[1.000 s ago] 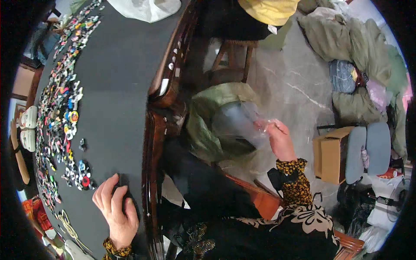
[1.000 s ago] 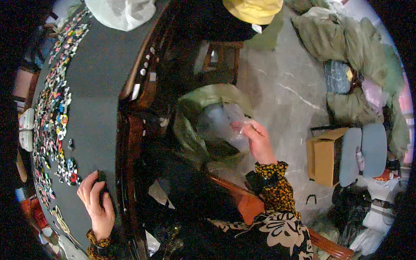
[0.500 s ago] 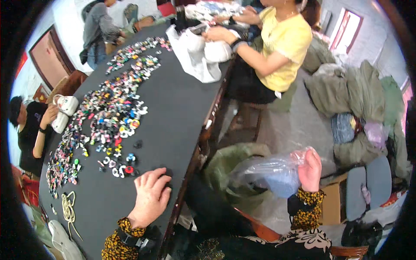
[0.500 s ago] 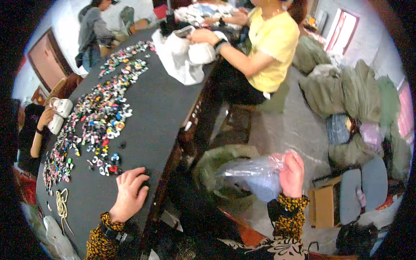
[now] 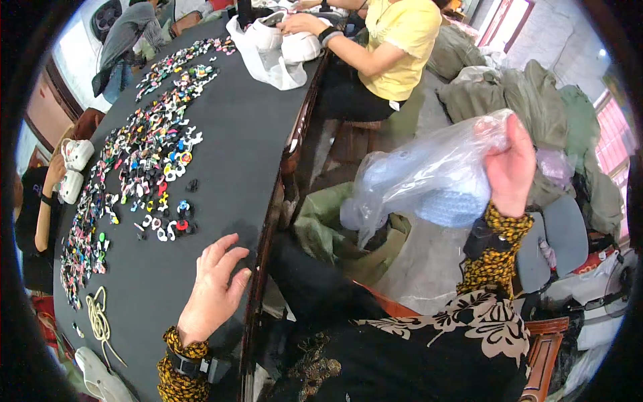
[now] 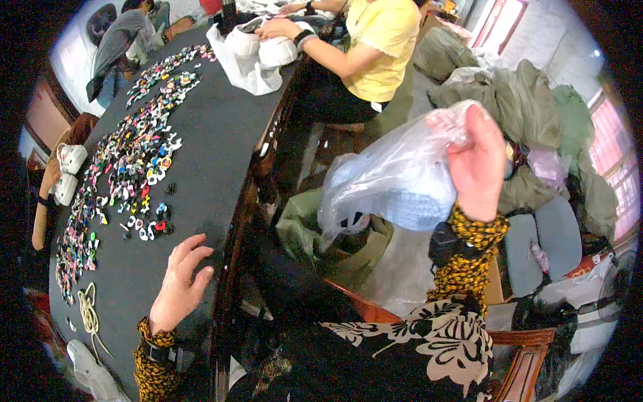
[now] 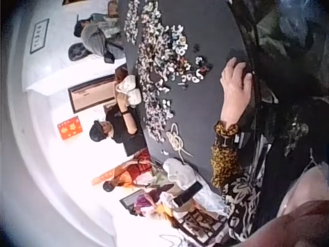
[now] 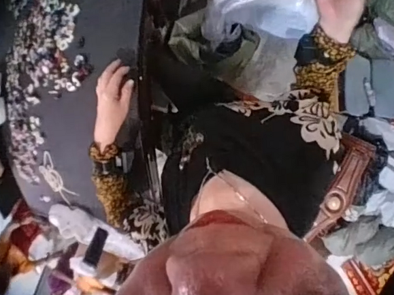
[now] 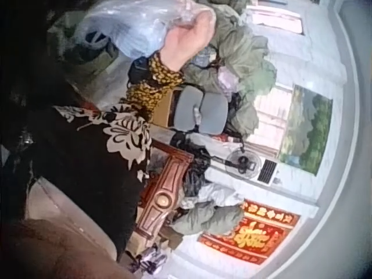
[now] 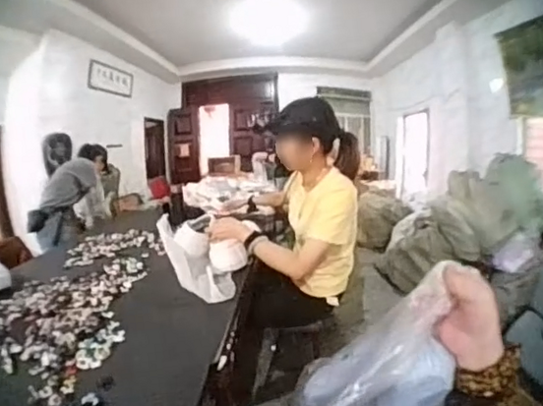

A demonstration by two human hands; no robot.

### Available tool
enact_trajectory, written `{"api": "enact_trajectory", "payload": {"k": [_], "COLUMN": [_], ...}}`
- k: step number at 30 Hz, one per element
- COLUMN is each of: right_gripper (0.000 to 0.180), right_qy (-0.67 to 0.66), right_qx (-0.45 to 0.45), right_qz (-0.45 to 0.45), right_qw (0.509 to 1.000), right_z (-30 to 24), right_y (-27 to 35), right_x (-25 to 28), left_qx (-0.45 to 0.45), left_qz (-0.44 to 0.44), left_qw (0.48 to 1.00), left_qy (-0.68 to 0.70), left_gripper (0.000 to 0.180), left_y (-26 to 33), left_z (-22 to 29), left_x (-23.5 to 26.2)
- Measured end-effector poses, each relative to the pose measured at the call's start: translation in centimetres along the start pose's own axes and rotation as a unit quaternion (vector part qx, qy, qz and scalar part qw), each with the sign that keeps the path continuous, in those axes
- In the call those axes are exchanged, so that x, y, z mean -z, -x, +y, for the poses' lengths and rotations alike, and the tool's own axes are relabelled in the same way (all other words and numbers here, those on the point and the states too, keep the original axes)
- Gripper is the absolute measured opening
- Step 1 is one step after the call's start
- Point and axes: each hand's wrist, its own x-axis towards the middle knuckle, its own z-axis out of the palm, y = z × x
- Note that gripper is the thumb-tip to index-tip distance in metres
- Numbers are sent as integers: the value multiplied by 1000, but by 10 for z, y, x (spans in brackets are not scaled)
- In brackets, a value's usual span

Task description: Manually attaching decorative charms to the holes of foam clogs (crocs style shoes).

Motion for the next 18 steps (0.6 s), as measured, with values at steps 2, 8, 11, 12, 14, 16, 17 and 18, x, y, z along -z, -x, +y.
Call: {"api": "enact_trajectory", "payload": {"k": [2,8,11,12,14,16,17,18], "right_gripper": [24,25,29,29,30,31,31,32], "right_qy": [-33,-110,-67,-75,-86,-62,-37,-11], "right_qx": [-21,11,36,39,9,51,70,89], "right_qz": [-47,-128,-210,-221,-171,-104,-80,-55], "right_qw": [998,986,975,972,981,991,994,994], "right_z": [-32,-98,-142,-153,-171,-183,-188,-194], "right_y": [-8,-28,-24,-25,-28,-19,-13,-8], "right_x": [-4,-32,-45,-42,-23,-5,-5,-4], "left_qx": [-3,-34,-82,-102,-117,-140,-150,-160], "left_qz": [-9,-32,-13,-2,38,77,98,118], "left_qw": [1000,999,997,995,992,987,982,977], "left_qy": [8,6,-2,-2,-22,-37,-56,-74], "left_gripper": [31,39,51,56,59,63,65,68], "left_y": [2,6,-19,-27,-49,-76,-89,-101], "left_z": [2,11,18,23,28,34,37,41], "left_x": [2,15,11,12,9,3,2,-2]}}
